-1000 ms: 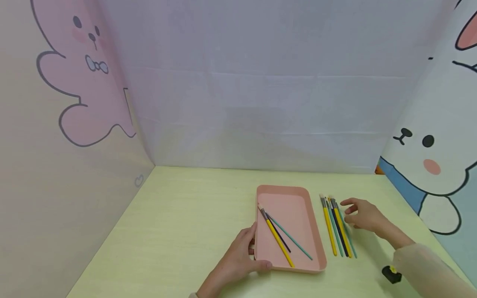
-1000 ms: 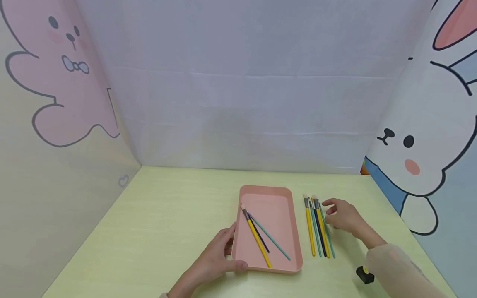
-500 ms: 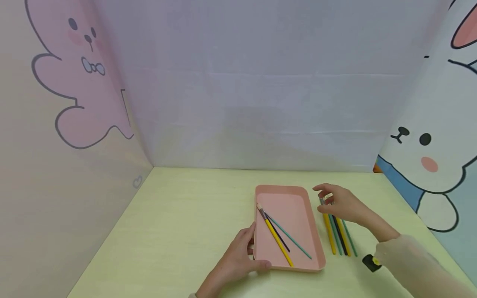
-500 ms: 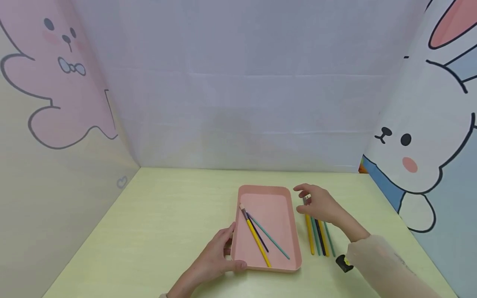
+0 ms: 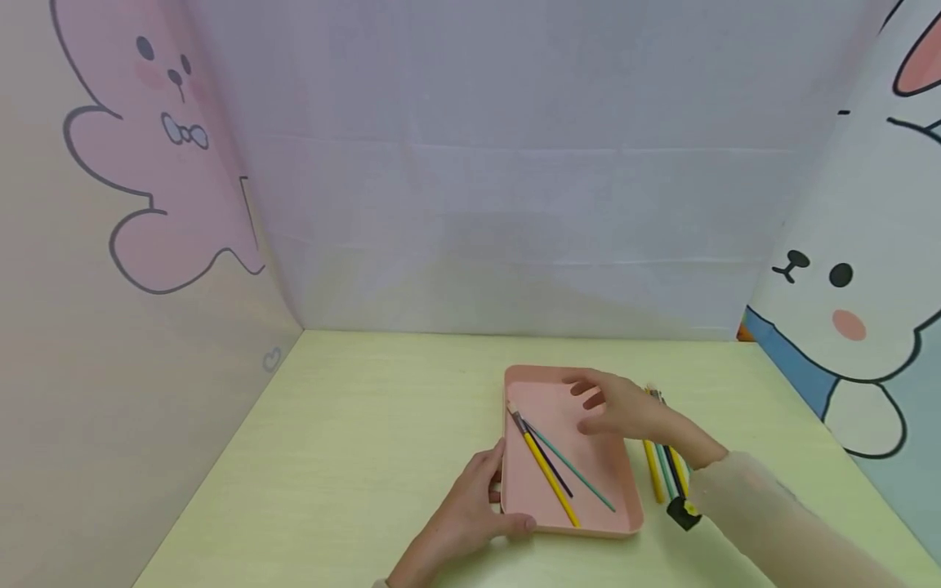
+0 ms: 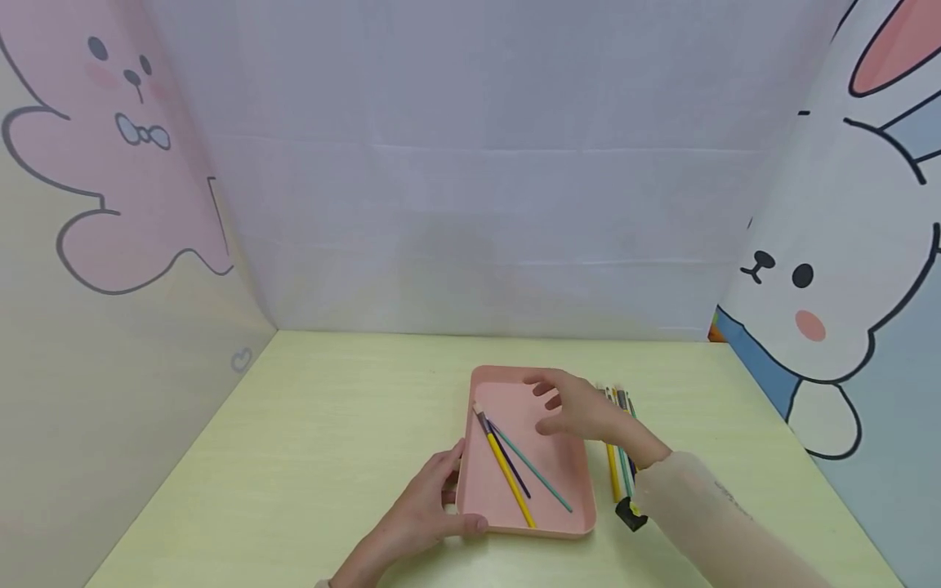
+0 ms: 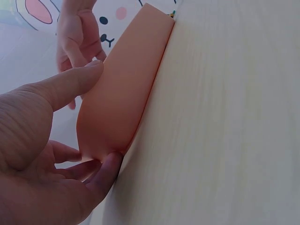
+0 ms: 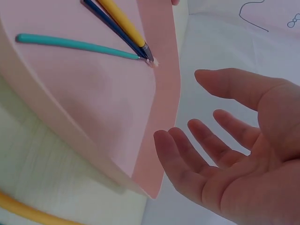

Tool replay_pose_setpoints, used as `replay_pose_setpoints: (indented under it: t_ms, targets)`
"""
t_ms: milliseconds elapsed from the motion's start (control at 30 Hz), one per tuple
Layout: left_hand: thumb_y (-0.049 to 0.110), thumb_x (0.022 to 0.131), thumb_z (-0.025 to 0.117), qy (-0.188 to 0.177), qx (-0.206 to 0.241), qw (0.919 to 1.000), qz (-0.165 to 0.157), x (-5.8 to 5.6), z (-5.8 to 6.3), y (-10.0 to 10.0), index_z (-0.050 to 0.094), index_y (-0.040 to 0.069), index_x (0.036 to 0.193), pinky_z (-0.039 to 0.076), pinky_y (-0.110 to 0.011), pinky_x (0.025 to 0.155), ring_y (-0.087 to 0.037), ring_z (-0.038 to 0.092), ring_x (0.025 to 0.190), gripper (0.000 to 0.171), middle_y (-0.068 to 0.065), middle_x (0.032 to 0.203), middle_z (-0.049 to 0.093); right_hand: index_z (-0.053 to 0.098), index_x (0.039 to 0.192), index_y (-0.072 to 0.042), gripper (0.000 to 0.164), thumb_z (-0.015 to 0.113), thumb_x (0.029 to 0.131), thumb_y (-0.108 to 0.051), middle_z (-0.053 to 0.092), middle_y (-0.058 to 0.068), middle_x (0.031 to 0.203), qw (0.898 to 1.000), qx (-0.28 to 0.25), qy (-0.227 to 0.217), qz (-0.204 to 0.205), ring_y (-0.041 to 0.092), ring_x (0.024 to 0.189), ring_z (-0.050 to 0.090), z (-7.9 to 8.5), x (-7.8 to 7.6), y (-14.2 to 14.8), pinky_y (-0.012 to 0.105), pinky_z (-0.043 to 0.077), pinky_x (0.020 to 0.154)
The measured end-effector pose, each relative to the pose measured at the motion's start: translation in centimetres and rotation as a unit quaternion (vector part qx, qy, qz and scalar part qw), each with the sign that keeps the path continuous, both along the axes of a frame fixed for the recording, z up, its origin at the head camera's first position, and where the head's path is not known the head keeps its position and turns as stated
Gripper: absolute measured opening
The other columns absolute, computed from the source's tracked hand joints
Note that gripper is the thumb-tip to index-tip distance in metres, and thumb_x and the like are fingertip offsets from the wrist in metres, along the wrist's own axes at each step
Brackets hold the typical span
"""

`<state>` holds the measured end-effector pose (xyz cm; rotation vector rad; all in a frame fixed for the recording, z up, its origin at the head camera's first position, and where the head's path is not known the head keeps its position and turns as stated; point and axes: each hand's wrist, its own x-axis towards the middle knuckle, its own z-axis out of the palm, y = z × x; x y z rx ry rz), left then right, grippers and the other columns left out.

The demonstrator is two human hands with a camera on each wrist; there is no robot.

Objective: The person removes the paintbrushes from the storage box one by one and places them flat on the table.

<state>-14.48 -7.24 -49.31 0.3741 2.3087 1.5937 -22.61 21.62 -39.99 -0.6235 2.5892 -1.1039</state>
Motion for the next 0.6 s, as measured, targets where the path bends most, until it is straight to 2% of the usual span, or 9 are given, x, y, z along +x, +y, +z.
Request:
replay_pose_setpoints:
  t_ms: [267,433,600]
  targets:
    - [0.026,0.077,0.099,0.001,0.009,1.0,-0.002,0.1,0.1,-0.1,0.027,0.023,0.17,0.055,-0.029,0.091,-0.017,0.062,0.111,0.118,-0.006,0.153,0.045,0.046,0.153,0.006,0.07,0.078,0.09,0.004,0.051,0.032,0.148,0.998,-0.038,-0.003,0.058,0.05,0.121,0.061,-1.0,-0.4,-1.8,0.044,0.062,0.087]
    - [0.022,0.077,0.098,0.001,0.014,0.9999,-0.002,0.3,0.3,-0.1,0.027,0.022,0.17,0.055,-0.03,0.09,-0.019,0.062,0.111,0.117,-0.008,0.153,0.045,0.051,0.148,0.004,0.065,0.079,0.089,0.005,0.058,0.028,0.14,0.999,0.0,-0.033,0.04,0.044,0.115,0.065,-1.9,-0.4,-2.6,0.044,0.062,0.086]
    - [0.021,0.078,0.098,0.006,0.016,0.9998,-0.003,0.4,0.3,-0.1,0.026,0.022,0.17,0.055,-0.029,0.09,-0.019,0.063,0.111,0.117,-0.008,0.152,0.045,0.058,0.143,-0.001,0.062,0.08,0.085,0.006,0.064,0.021,0.132,0.998,0.05,-0.025,0.024,0.036,0.107,0.069,-2.6,-0.3,-3.4,0.043,0.062,0.085]
